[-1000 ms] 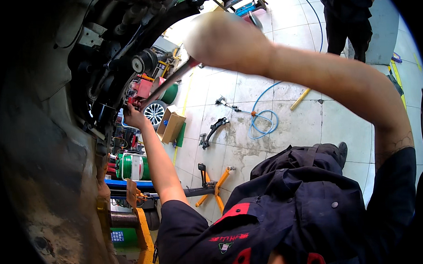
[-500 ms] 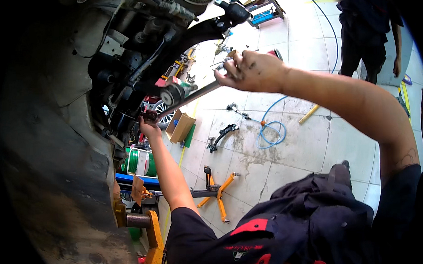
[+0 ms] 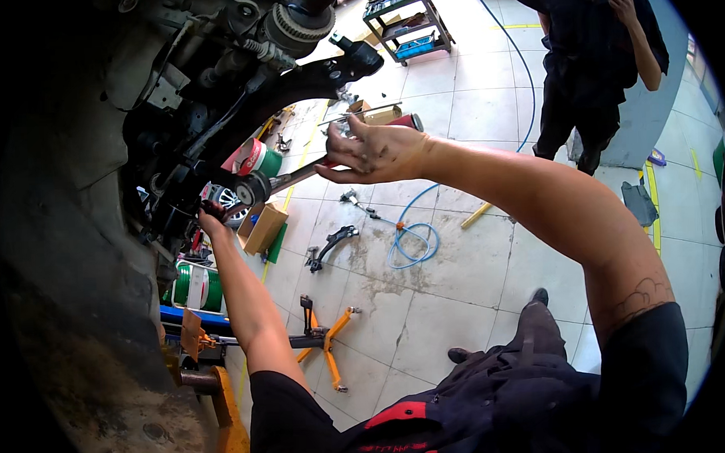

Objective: The person installs a control arm onto a car's suspension system using a torque wrench to tighten bolts. The person retrieves the tool from a toolbox, applies it to the bolts, and secures the component.

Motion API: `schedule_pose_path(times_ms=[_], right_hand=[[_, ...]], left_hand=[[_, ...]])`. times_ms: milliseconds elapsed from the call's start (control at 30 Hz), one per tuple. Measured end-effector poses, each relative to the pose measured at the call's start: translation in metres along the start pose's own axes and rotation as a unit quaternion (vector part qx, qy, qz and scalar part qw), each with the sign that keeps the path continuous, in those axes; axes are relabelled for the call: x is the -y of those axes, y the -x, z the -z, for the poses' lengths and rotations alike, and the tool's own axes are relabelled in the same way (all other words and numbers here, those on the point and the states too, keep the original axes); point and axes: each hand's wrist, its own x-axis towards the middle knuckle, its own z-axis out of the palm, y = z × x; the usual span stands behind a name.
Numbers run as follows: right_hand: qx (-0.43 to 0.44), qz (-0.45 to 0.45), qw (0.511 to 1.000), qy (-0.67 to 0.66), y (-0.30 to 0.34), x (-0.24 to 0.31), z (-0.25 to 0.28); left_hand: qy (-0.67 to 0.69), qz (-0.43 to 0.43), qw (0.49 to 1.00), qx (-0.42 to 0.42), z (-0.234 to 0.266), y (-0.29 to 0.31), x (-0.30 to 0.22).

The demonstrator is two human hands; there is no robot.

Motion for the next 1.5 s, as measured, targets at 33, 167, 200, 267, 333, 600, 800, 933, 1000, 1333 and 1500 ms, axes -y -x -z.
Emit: schedule_pose_path(times_ms=[33,167,200,267,333,600,800,933,1000,1333,1500], right_hand=[[-0.005,0.015,1.0,-0.003,0.005,-0.004,-0.004],[-0.057,-0.009,0.998,-0.016,0.003,-0.006,-0.027],[-0.047,0.011,0.999,-0.01,0.004,-0.008,-0.031],[-0.064,0.032,0.997,0.041,0.007,-0.019,-0.05],[-0.12,0.025,0.99,0.066,0.012,-0.03,-0.066],[-0.212,0.011,0.973,-0.086,0.013,-0.053,-0.136],[-0.203,-0.107,0.83,-0.509,-0.005,-0.049,-0.22],[-0.154,-0.221,0.791,-0.55,0.017,-0.053,-0.319],[-0.05,-0.294,0.741,-0.601,0.009,-0.048,-0.323],[-0.008,-0.293,0.833,-0.47,-0.014,-0.063,-0.389],[0.015,-0.304,0.811,-0.499,-0.015,-0.039,-0.392]], left_hand=[[-0.021,0.009,0.999,-0.043,-0.021,0.006,0.002],[0.005,0.016,0.996,-0.086,-0.025,0.018,-0.006],[0.005,0.013,0.995,-0.094,-0.016,0.012,-0.006],[0.009,0.007,0.995,-0.096,-0.014,0.007,0.0],[0.016,-0.01,0.996,-0.084,-0.018,0.004,0.004],[-0.004,-0.077,0.992,-0.104,-0.01,-0.004,0.01],[-0.082,-0.139,0.977,-0.137,0.006,-0.009,0.022],[-0.174,-0.207,0.955,-0.124,-0.002,-0.029,0.023],[-0.253,-0.237,0.928,-0.135,0.03,-0.024,0.015],[-0.198,-0.166,0.945,-0.198,-0.033,0.032,0.009],[-0.145,-0.17,0.957,-0.187,-0.015,0.035,0.028]])
